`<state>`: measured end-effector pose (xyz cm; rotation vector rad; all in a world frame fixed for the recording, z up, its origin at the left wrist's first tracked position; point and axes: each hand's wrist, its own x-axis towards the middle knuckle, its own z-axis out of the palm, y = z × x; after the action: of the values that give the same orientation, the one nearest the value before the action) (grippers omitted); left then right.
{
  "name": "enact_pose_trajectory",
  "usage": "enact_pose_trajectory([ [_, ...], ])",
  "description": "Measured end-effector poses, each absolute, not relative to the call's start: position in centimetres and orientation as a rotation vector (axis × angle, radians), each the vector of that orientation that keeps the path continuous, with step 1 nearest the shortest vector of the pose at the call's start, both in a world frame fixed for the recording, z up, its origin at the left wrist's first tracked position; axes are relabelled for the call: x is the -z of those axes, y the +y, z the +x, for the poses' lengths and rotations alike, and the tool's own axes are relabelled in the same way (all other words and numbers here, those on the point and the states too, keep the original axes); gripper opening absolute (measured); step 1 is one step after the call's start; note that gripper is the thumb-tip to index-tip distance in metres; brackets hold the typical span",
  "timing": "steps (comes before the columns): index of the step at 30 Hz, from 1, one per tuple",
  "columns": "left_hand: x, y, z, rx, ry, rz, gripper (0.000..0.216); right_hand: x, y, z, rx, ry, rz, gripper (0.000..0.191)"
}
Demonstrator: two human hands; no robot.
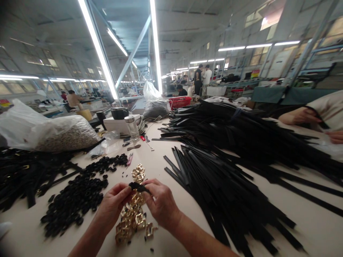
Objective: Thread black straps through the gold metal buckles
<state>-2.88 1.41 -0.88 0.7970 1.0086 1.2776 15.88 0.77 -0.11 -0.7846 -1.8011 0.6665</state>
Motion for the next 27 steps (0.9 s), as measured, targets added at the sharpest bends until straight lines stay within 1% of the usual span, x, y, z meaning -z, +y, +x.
enact_pose_trajectory([
  [3, 0.7, 1.5, -3.0, -1.311, 0.995, 0.820, 0.030, 0.0, 0.8, 15.9, -0.700, -1.821, -0.783, 0.014],
  [7, 0.2, 1.6, -3.3, -1.255, 1.038, 0.894, 0.038, -0.5, 0.7, 16.1, -0.753, -1.860, -0.780, 0.015],
  [12, -0.5, 1.2, -3.0, -1.109, 1.088, 1.107, 0.028, -0.6, 0.7, 16.2, -0.749, -1.954, -0.790, 0.018],
  [16, -0.8, 1.2, -2.7, -1.104, 1.069, 1.101, 0.025, -0.5, 0.7, 16.1, -0.841, -1.888, -0.740, 0.018],
  [20, -0.5, 2.1, -4.2, -1.267, 1.019, 0.845, 0.022, -0.9, 0.7, 16.3, -0.889, -1.862, -0.710, 0.018],
  [24, -0.7, 2.9, -5.6, -1.446, 0.918, 0.429, 0.009, -1.2, 0.7, 16.4, -0.995, -1.857, -0.640, 0.017],
  [27, -1.1, 2.8, -5.5, -1.405, 0.855, 0.276, 0.020, -0.8, 0.6, 16.1, -1.067, -1.885, -0.566, 0.016],
])
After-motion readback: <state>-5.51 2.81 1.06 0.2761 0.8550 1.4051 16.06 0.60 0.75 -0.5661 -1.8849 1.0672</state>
